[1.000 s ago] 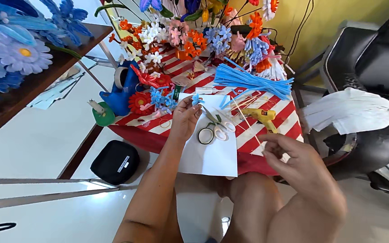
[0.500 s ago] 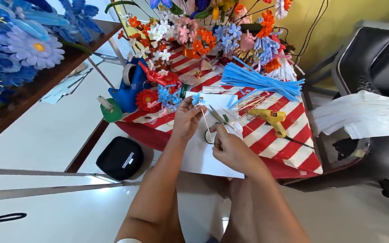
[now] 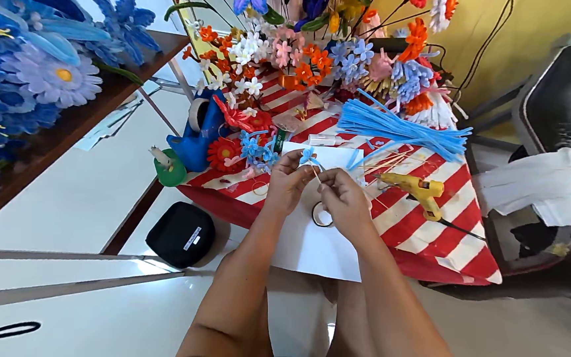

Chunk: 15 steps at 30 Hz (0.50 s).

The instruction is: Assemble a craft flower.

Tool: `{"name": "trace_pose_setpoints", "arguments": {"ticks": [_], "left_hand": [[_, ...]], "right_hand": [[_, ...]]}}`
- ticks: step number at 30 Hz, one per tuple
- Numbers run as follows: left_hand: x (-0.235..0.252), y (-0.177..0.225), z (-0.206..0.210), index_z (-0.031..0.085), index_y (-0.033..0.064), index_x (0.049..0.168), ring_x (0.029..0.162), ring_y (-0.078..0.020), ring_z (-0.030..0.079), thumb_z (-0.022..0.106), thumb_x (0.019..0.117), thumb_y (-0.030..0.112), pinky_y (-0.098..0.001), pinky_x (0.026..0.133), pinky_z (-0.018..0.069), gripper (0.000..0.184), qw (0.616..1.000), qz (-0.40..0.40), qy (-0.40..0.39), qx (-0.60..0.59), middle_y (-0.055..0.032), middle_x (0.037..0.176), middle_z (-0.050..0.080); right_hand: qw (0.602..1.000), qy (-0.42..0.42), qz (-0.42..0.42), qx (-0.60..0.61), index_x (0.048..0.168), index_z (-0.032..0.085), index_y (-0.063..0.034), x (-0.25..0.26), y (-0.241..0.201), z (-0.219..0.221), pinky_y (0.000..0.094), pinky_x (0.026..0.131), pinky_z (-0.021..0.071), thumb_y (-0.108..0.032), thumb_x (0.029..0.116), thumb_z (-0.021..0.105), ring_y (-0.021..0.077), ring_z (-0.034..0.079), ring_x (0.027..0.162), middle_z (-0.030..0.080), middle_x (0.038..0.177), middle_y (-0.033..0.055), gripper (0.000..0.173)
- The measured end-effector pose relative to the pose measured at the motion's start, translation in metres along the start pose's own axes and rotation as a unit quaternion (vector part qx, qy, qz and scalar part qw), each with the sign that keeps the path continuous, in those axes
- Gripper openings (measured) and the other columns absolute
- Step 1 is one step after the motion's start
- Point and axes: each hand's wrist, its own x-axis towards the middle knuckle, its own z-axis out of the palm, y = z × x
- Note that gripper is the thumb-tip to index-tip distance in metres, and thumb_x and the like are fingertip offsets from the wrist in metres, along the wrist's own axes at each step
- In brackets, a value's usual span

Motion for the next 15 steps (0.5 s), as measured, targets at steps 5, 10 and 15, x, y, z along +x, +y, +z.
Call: {"name": "trace_pose_setpoints", "arguments": {"ticks": [5,10,15], "left_hand": [[0.0006,-0.0002,-0.0025,0.068,0.0099,0.112,0.088,-0.0146,0.072,0.053,0.0965,-0.005,-0.0349,0.088,0.0598,0.027,1.000,-0.009,0.007,-0.001,-0.0043,0.100,0.072],[-0.0050,-0.0034,0.0023,0.070,0.0105,0.112,0.088,-0.0148,0.072,0.053,0.0976,-0.005,-0.0356,0.089,0.0599,0.027,1.000,-0.023,-0.020,0.005,-0.0043,0.101,0.073],[-0.0068,-0.0069,0.0039,0.069,0.0098,0.112,0.088,-0.0143,0.072,0.054,0.0974,-0.004,-0.0347,0.088,0.0597,0.025,0.999,-0.025,-0.044,0.010,-0.0049,0.101,0.073]], "right_hand": [[0.996,0.058,-0.056,0.024,0.101,0.063,-0.0001,0.0001,0.0021,-0.0064,0.0122,0.060,0.0466,-0.004,0.0958,0.055,-0.0039,0.055,0.066,0.063,0.081,-0.0024,0.010],[0.994,0.077,-0.052,0.061,0.103,0.061,-0.0011,-0.0008,0.0067,-0.0079,0.0132,0.055,0.0423,-0.003,0.0990,0.050,-0.0026,0.049,0.059,0.057,0.077,-0.0042,0.011],[0.993,0.087,-0.041,0.071,0.101,0.060,-0.0034,-0.0012,0.0058,-0.0086,0.0134,0.052,0.0401,-0.004,0.0982,0.051,-0.0022,0.046,0.056,0.055,0.076,-0.0045,0.009]]}}
